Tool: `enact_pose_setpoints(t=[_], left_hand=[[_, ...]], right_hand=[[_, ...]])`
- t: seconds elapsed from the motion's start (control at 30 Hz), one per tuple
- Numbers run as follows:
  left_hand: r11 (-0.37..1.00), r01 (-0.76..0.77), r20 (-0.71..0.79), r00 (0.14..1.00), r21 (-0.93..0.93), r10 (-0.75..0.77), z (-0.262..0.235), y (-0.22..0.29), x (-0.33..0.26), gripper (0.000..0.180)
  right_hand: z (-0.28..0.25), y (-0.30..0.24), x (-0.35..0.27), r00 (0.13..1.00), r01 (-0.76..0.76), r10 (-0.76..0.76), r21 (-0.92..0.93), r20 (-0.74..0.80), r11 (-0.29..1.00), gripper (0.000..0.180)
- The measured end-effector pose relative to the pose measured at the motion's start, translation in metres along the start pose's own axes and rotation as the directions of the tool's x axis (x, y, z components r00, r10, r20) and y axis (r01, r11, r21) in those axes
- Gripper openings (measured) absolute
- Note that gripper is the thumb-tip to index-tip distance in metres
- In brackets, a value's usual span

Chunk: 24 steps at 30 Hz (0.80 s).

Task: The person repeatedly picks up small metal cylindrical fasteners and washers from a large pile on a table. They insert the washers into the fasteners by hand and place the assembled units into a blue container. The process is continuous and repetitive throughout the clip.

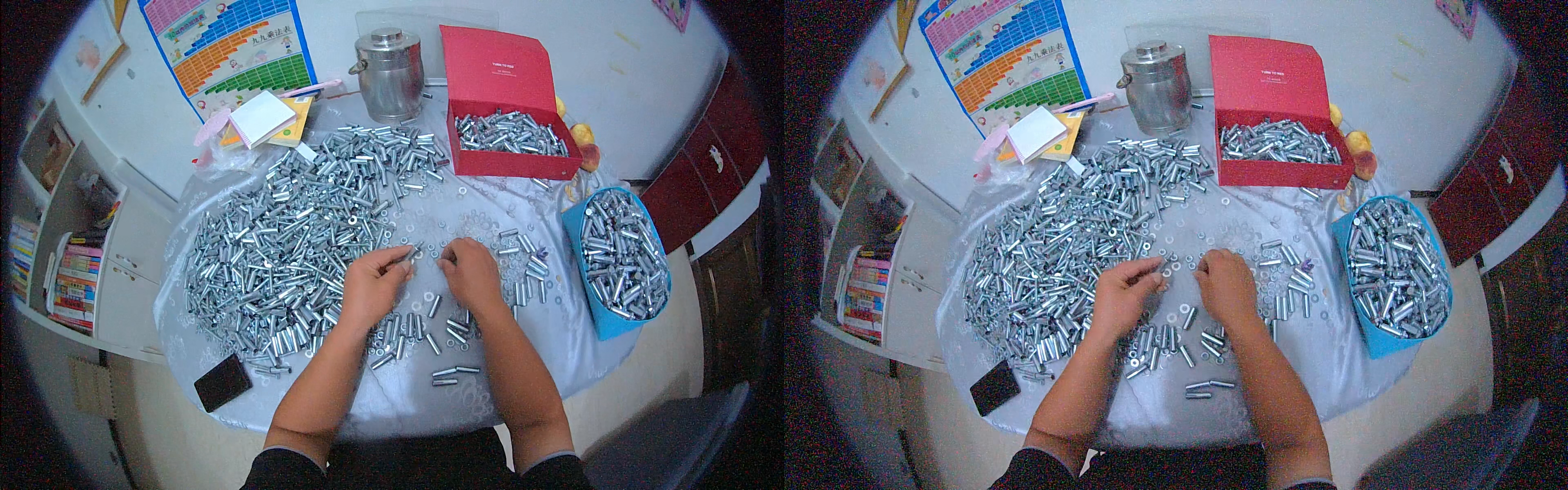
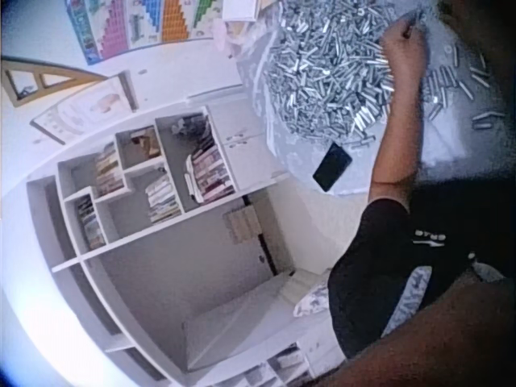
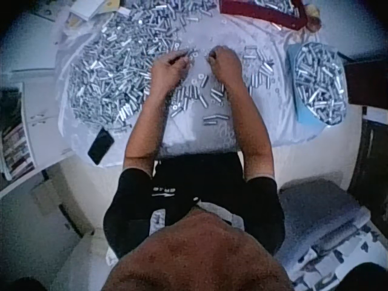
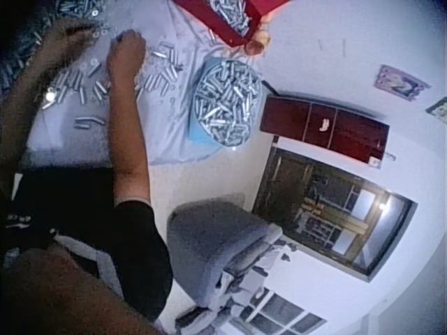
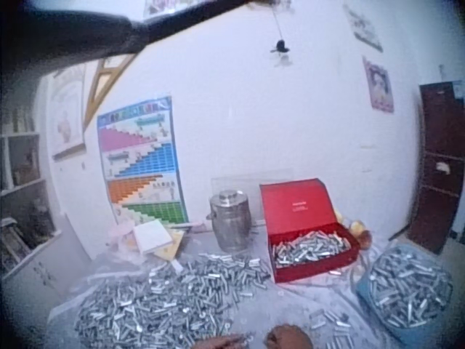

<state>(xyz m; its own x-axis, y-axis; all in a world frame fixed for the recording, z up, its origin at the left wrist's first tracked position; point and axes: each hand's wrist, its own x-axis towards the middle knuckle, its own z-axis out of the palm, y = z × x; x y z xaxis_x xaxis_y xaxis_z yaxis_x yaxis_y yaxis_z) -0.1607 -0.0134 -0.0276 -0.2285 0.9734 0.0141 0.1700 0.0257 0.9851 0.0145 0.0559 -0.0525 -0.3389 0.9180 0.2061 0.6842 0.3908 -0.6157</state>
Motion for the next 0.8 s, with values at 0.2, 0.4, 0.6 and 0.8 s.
enact_pose_setpoints(t=[0.2, 0.4, 0.6, 0.8], left_hand=[[0.974, -0.139, 0.052, 0.990, 0.178, 0.132, 0.001, -0.010, -0.001, 0.027], [0.982, -0.117, 0.103, 0.989, 0.147, 0.102, 0.008, 0.001, -0.005, 0.027], [0.996, -0.045, 0.153, 0.988, 0.079, 0.033, 0.009, 0.007, -0.008, 0.025], [0.994, 0.107, 0.199, 0.975, -0.039, -0.097, 0.009, 0.009, -0.006, 0.024]], right_hand=[[-0.011, -0.002, -0.003, 0.967, -0.224, 0.235, 0.754, 0.094, 0.618, 0.011], [-0.015, -0.004, -0.006, 0.960, -0.277, 0.180, 0.838, 0.216, 0.469, 0.011], [-0.017, -0.003, -0.010, 0.960, -0.279, 0.162, 0.809, 0.227, 0.517, 0.016], [-0.018, -0.009, -0.014, 0.983, -0.182, 0.138, 0.764, 0.122, 0.619, 0.017]])
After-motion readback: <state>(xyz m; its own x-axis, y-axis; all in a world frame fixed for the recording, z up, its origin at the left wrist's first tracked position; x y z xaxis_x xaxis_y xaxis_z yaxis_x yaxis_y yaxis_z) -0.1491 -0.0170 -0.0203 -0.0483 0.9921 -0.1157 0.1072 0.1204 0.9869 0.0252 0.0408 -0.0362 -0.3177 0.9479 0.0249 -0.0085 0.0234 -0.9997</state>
